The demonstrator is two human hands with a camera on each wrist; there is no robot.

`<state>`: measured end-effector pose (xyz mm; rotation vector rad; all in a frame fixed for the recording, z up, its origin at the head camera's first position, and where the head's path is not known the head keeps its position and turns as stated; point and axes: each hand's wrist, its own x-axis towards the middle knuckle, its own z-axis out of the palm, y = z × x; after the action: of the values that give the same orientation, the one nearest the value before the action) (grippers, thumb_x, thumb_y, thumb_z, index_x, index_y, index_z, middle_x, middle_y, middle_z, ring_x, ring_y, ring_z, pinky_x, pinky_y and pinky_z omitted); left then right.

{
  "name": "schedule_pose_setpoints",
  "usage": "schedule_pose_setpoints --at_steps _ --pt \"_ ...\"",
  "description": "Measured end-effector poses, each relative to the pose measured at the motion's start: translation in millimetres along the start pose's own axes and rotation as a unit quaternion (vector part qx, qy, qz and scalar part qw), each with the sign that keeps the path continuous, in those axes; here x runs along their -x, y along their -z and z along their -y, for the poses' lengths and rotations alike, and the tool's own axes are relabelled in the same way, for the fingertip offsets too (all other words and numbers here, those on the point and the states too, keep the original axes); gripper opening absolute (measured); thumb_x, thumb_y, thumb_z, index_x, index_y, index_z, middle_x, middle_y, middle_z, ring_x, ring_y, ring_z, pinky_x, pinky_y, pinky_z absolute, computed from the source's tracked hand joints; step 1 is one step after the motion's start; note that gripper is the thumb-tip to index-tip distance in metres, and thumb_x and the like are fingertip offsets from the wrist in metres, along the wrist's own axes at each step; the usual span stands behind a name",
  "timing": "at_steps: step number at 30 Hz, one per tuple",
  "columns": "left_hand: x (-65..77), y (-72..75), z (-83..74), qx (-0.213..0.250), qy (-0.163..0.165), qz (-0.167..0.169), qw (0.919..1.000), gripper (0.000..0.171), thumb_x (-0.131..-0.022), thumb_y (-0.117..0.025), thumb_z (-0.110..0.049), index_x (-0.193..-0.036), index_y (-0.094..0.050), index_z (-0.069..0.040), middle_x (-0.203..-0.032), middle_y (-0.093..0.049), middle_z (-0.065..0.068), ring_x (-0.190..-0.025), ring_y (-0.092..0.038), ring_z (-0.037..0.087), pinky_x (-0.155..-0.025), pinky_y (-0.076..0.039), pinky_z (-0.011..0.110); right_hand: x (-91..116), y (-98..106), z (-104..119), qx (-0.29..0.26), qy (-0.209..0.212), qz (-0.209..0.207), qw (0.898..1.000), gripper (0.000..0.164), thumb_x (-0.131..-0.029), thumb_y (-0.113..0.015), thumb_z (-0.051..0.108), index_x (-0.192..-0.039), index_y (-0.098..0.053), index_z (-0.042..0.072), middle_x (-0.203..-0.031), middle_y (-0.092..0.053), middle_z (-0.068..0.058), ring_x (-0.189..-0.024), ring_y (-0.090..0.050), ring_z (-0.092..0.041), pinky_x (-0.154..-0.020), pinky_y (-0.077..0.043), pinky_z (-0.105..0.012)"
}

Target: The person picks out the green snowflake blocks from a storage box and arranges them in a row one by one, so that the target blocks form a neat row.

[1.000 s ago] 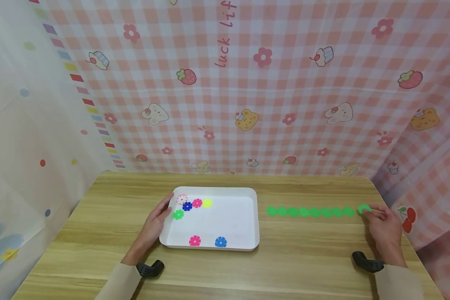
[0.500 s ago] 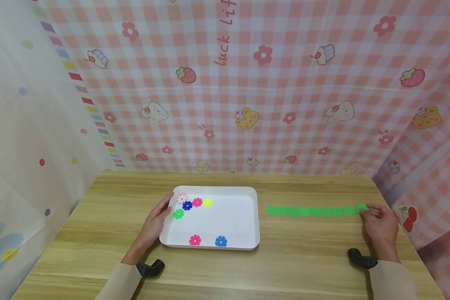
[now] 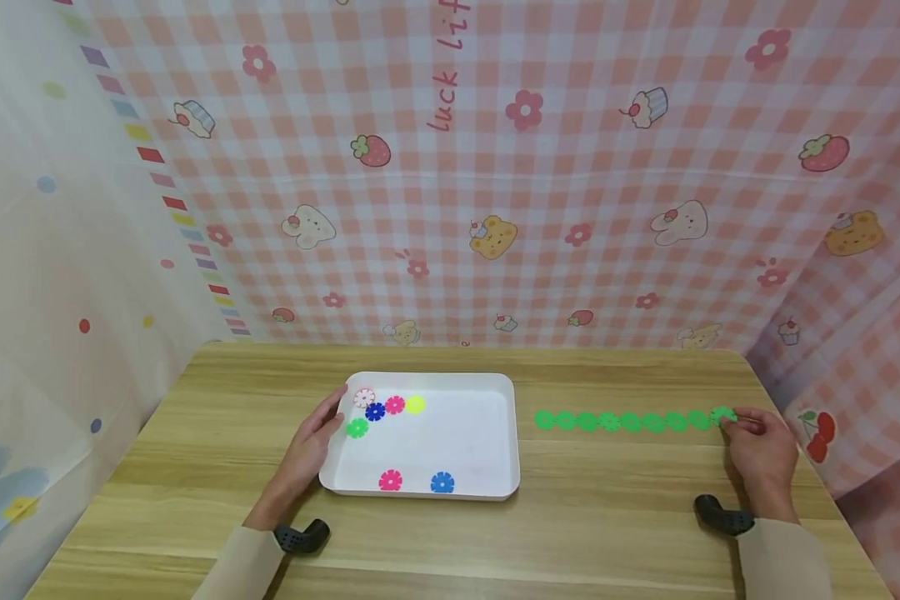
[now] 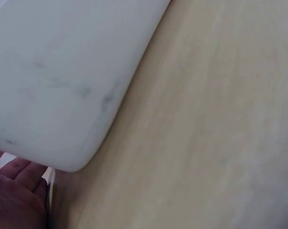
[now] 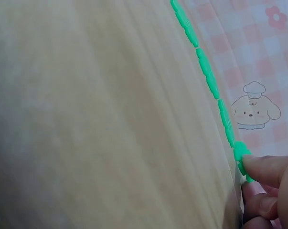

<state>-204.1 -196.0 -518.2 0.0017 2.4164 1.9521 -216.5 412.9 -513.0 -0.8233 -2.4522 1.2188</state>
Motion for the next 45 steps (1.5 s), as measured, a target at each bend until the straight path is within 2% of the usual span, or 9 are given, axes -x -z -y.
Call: schedule_pose_setpoints --at_steps 19,27,31,35,38,45 --pt "0.8 0.1 -1.5 0.006 -0.004 -0.005 1.0 0.049 -0.107 -0.035 -0.015 -0.156 -0.032 -0.018 -0.164 -0.024 0.005 -0.151 -0.018 0.024 -0.124 -0.014 0.046 0.9 -1.3 1.1 0.029 0.005 -0.011 1.0 0.035 -0.094 -0.063 0.02 -0.118 -0.064 -0.006 -0.06 -0.042 0.029 -0.061 -0.039 0.006 -0.059 -0.036 -0.02" --pt "0.6 1.0 0.1 0.006 -0.005 -0.001 1.0 0.048 -0.108 -0.035 -0.015 -0.156 -0.033 -0.019 -0.164 -0.024 0.004 -0.151 -0.018 0.024 -0.124 -0.014 0.046 4.3 -1.8 0.7 0.015 -0.009 -0.012 1.0 0.04 -0.095 -0.062 0.028 -0.119 -0.063 -0.004 -0.061 -0.041 0.03 -0.063 -0.04 0.006 -0.062 -0.036 -0.02" --pt "0.8 0.4 -0.8 0.008 -0.006 0.007 0.9999 0.049 -0.108 -0.034 -0.015 -0.157 -0.031 -0.017 -0.164 -0.022 0.005 -0.152 -0.015 0.024 -0.124 -0.012 0.046 7.7 0.5 4.6 -0.003 -0.019 -0.008 1.0 0.037 -0.095 -0.062 0.031 -0.115 -0.065 0.0 -0.064 -0.043 0.028 -0.062 -0.043 0.003 -0.057 -0.038 -0.019" --pt "0.6 0.2 -1.5 0.009 -0.008 0.008 0.9999 0.049 -0.108 -0.034 -0.015 -0.157 -0.029 -0.015 -0.165 -0.02 0.007 -0.152 -0.013 0.025 -0.124 -0.011 0.046 13.9 0.2 19.2 -0.032 -0.028 0.013 0.999 0.016 -0.094 -0.063 0.036 -0.1 -0.067 0.021 -0.075 -0.047 0.022 -0.068 -0.045 -0.002 -0.055 -0.041 -0.019" --pt "0.4 0.7 -1.8 0.009 -0.007 0.006 0.9999 0.049 -0.108 -0.034 -0.015 -0.157 -0.03 -0.017 -0.164 -0.021 0.006 -0.152 -0.014 0.025 -0.124 -0.011 0.046 22.7 -1.9 37.4 -0.042 -0.01 0.044 0.998 0.01 -0.094 -0.063 0.041 -0.096 -0.063 0.031 -0.085 -0.048 0.02 -0.075 -0.045 -0.002 -0.058 -0.041 -0.019" --pt "1.1 0.5 0.5 0.006 -0.01 0.002 0.9999 0.049 -0.107 -0.035 -0.014 -0.156 -0.032 -0.017 -0.164 -0.024 0.005 -0.151 -0.018 0.024 -0.124 -0.014 0.045 52.1 -14.9 86.2 -0.055 0.089 0.113 0.988 0.032 -0.097 -0.059 0.042 -0.115 -0.065 0.015 -0.097 -0.051 0.021 -0.086 -0.048 0.004 -0.065 -0.044 -0.015"
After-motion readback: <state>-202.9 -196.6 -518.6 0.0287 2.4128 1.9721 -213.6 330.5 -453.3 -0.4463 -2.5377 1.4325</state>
